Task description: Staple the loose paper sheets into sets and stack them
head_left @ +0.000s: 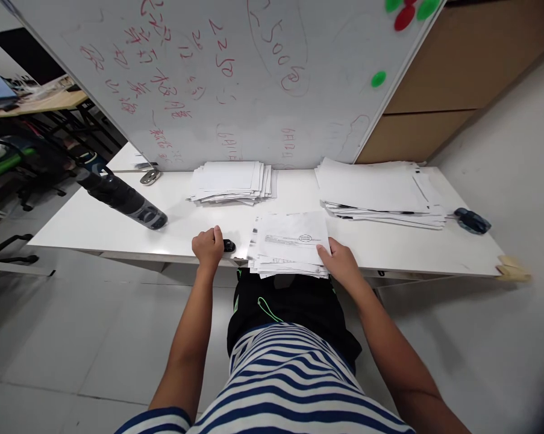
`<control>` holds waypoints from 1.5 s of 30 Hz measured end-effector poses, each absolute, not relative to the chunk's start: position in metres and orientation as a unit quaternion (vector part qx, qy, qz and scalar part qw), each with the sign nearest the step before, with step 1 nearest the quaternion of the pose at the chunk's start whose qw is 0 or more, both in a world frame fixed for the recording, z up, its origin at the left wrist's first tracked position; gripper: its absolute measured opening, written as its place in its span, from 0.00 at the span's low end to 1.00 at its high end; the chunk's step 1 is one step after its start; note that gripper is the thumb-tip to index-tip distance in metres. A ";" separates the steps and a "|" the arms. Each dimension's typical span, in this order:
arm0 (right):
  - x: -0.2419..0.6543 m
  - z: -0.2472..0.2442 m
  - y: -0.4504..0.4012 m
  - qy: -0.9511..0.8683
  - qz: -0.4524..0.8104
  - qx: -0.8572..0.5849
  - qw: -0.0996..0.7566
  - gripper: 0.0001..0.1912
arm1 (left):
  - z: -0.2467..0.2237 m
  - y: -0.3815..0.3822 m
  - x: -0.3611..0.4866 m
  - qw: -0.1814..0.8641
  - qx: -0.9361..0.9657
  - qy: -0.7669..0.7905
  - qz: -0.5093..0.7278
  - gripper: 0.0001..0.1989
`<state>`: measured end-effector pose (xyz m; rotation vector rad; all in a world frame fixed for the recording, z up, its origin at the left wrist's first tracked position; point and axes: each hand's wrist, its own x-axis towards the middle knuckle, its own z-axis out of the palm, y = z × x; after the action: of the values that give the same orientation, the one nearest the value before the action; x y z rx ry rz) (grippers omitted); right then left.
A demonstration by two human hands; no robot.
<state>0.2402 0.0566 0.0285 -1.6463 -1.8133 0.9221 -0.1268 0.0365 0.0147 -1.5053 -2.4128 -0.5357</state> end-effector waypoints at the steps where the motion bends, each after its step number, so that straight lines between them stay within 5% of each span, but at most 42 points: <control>1: 0.240 0.025 0.057 -0.696 0.285 -0.617 0.232 0.16 | 0.015 0.037 -0.127 0.124 -0.515 -0.829 -0.180 0.24; 6: 0.234 0.007 0.058 -0.744 0.116 -0.616 0.230 0.15 | 0.014 0.037 -0.127 0.125 -0.510 -0.834 -0.171 0.24; 12: 0.245 -0.013 0.064 -0.695 0.096 -0.641 0.312 0.33 | 0.015 0.036 -0.127 0.118 -0.511 -0.833 -0.174 0.24; 21: 0.283 -0.033 0.084 -0.579 0.097 -0.663 0.465 0.24 | 0.017 0.038 -0.128 0.110 -0.512 -0.830 -0.194 0.25; 39: 0.273 -0.033 0.083 -0.608 0.059 -0.678 0.408 0.20 | 0.077 0.111 -0.118 -0.005 -0.567 -0.805 -0.178 0.18; 45: 0.272 -0.030 0.083 -0.603 0.067 -0.686 0.401 0.19 | 0.074 0.196 -0.115 0.001 -0.577 -0.803 -0.147 0.34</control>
<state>0.2718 0.0831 -0.0302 -1.7353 -1.5248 0.1698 -0.1147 0.1957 0.0741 -1.8115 -2.5219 -0.4608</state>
